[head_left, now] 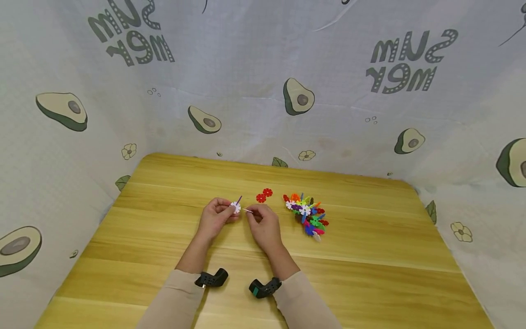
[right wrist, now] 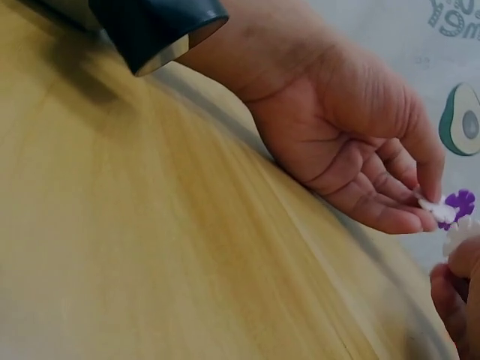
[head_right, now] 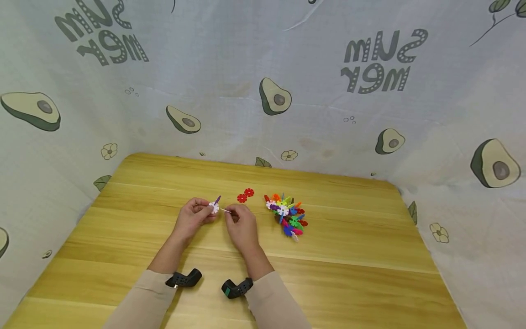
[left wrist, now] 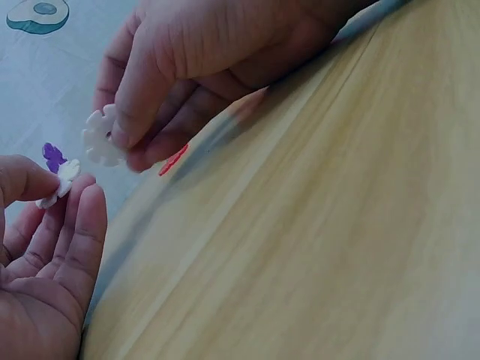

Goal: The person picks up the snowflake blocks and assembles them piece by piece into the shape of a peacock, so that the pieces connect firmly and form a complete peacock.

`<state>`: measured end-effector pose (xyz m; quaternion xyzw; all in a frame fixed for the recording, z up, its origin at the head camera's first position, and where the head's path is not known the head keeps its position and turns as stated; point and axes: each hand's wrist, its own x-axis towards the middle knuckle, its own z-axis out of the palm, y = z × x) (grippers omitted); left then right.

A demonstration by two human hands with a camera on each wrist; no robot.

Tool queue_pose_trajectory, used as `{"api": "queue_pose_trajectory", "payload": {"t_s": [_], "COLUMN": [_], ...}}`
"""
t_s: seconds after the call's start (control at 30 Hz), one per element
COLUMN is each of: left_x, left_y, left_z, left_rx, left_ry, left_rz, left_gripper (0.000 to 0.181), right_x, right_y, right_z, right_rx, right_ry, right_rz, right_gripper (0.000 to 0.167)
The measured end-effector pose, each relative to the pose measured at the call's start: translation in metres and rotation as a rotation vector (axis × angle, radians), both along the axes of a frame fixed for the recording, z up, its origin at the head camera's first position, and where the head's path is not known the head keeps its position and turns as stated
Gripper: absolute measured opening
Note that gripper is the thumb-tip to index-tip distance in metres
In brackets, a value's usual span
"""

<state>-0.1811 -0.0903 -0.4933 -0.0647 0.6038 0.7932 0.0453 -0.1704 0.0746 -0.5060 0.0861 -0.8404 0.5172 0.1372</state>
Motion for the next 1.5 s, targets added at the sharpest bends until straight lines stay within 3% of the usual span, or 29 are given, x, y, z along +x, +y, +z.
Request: {"api": "queue_pose_trajectory", "payload": {"t_s": [0.23,0.43,0.67,0.93,1.37,1.5], "left_x": [0.0019,0.0006,0.0009,0.0035,0.0032,0.0025], "left_y": [0.0014,0.0017,0.0030,0.0055,0.0060,0.0064], "left_z": [0.0021,0.0022,0.0031,0.0064,0.0032,0.0003], "left_rx": [0.054,0.067,0.044,-0.033,-0.039,-0.031], "left_ry": [-0.045,-0.051,-0.049,0.023,0.013,0.012], "left_rz": [-0.002,-0.008,-0.021,-0.010,-0.034,-0.010], "left_gripper": [0.013,0.011,0.010,0.011,0.010,0.011], "right_x": [0.0033,0.0039,0.0026,0.0020,0.0042,-0.0011], "right_y": [-0.0010,-0.0009,-0.0014,-0.0028,-0.0016,0.0028], "right_z": [0.0035,0.0051,0.0042,0.0057,0.0079,0.0075], "right_rx": [-0.067,-0.044,0.025,0.178,0.169,0.290], "right_ry": [-0.016,0.042,0.113,0.200,0.165,0.064], "right_rz": [0.048,0.051,0.008,-0.035,-0.023,-0.038], "right_gripper": [0.007,0.005,0.003,0.005,0.005,0.026]}}
